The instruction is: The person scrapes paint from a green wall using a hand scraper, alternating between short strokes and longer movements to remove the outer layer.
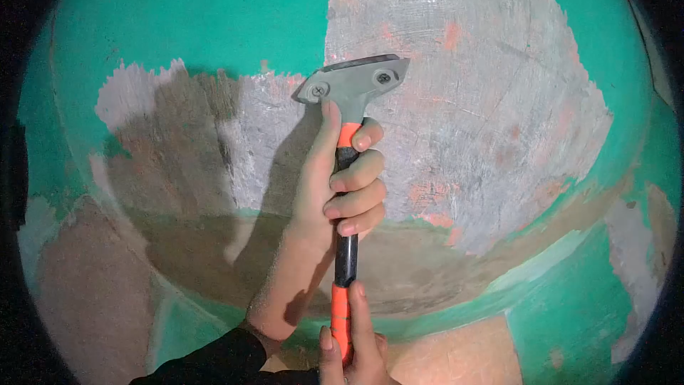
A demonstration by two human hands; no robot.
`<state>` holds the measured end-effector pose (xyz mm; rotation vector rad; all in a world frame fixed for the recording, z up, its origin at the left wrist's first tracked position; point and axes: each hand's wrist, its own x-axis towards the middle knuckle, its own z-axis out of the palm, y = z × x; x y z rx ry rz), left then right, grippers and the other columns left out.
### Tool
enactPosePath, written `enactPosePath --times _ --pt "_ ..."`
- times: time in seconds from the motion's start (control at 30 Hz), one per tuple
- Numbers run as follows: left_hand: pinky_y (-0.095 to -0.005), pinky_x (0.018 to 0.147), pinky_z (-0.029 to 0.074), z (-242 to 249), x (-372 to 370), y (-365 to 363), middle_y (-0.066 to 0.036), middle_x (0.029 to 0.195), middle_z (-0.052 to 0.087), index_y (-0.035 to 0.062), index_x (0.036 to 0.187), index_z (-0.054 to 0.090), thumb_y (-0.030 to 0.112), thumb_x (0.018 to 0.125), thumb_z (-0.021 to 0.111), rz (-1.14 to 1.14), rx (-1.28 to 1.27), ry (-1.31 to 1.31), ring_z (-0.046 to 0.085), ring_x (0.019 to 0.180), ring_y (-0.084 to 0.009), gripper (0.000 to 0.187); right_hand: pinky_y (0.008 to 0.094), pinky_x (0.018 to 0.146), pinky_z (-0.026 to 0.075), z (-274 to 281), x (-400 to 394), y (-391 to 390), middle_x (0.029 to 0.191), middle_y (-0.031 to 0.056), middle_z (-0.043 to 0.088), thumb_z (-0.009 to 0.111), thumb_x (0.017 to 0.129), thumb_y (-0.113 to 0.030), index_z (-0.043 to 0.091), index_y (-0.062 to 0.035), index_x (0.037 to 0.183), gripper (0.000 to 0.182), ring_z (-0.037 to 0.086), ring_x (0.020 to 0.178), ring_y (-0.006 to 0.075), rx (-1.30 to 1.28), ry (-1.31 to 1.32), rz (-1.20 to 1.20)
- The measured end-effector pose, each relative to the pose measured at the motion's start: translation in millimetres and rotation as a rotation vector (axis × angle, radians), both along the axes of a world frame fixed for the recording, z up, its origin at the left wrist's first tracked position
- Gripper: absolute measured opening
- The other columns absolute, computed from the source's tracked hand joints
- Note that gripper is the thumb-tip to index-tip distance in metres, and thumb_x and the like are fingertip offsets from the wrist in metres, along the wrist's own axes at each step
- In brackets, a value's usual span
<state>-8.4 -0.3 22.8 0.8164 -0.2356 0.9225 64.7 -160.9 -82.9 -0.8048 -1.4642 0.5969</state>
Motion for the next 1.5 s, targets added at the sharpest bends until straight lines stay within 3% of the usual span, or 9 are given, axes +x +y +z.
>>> enactPosePath --times 0.23,0.33,0.6,0.7,0.8,0.93,1.03,1.1,1.5 --pt "-0.0193 0.028 0.023 0 -2 0 0.009 0.05 0.023 0.0169 0.085 0.04 0.069 0.088 0.034 0.019 0.004 0.025 0.02 0.032 -0.0021 0.052 0.0217 0.065 0.042 7 -10 8 0.122 0.0162 0.052 0.047 0.096 -0.014 0.03 0.0074 0.141 0.052 0.048 0.072 0.0106 0.179 -0.163 -0.195" --pt "-0.0189 0.029 0.023 7 -4 1 0.01 0.05 0.024 0.0173 0.085 0.04 0.069 0.088 0.035 0.053 0.06 0.06 0.02 0.033 -0.002 0.052 0.0218 0.066 0.043 7 -17 6 0.128 0.0178 0.05 0.046 0.096 -0.013 0.03 0.0081 0.14 0.052 0.049 0.073 0.0108 0.084 0.041 -0.08" --pt "-0.0195 0.029 0.024 8 -5 -3 0.009 0.051 0.024 0.0169 0.084 0.04 0.067 0.09 0.035 0.033 0.03 0.058 0.022 0.033 -0.002 0.051 0.0201 0.059 0.04 8 -23 1 0.124 0.0155 0.054 0.044 0.096 -0.009 0.027 0.0075 0.142 0.052 0.046 0.065 0.0071 0.112 -0.024 -0.127" --pt "-0.0194 0.029 0.025 -7 -3 -2 0.009 0.051 0.024 0.0163 0.084 0.04 0.067 0.089 0.035 -0.006 0.004 0.027 0.022 0.033 -0.0019 0.051 0.0186 0.048 0.032 0 -22 -9 0.07 0.0014 0.051 0.05 0.09 -0.013 0.021 0.0052 0.144 0.064 0.041 0.052 0.004 -0.195 0.169 -0.105" --pt "-0.0188 0.028 0.024 1 -2 -2 0.009 0.05 0.023 0.0164 0.084 0.04 0.067 0.089 0.036 0.014 0.02 0.007 0.021 0.032 -0.0017 0.051 0.021 0.061 0.042 6 -9 -5 0.126 0.0166 0.052 0.044 0.095 -0.008 0.027 0.0077 0.142 0.052 0.048 0.069 0.0082 0.077 -0.084 -0.052" --pt "-0.0186 0.028 0.025 5 -2 -3 0.01 0.05 0.023 0.0163 0.084 0.04 0.066 0.089 0.036 -0.016 0.004 -0.019 0.021 0.032 -0.0016 0.051 0.0171 0.052 0.034 4 -18 -4 0.076 0.0023 0.052 0.048 0.09 -0.012 0.02 0.0062 0.144 0.063 0.042 0.058 0.0033 -0.08 0.097 -0.106" --pt "-0.0187 0.028 0.025 -3 -3 -9 0.01 0.05 0.023 0.0159 0.084 0.04 0.066 0.09 0.035 0.037 0.033 0.026 0.021 0.032 -0.0014 0.051 0.0184 0.057 0.037 3 -18 -6 0.095 0.0071 0.051 0.046 0.092 -0.011 0.022 0.0073 0.143 0.059 0.045 0.064 0.0053 -0.038 0.133 -0.039" --pt "-0.0186 0.028 0.026 5 -2 -2 0.01 0.05 0.023 0.0158 0.084 0.04 0.066 0.09 0.035 0.053 0.029 0.009 0.021 0.032 -0.0013 0.051 0.0221 0.064 0.043 9 -13 -1 0.127 0.0171 0.05 0.045 0.096 -0.011 0.027 0.008 0.142 0.053 0.049 0.073 0.0095 0.154 0.031 -0.012" --pt "-0.02 0.031 0.026 20 -1 -3 0.009 0.052 0.025 0.0161 0.085 0.042 0.065 0.09 0.039 0.161 0.075 0.055 0.023 0.034 -0.0022 0.049 0.0167 0.053 0.037 17 -5 4 0.095 0.0066 0.056 0.043 0.09 -0.006 0.018 0.0077 0.144 0.061 0.043 0.059 0.0037 -0.039 0.076 0.047"
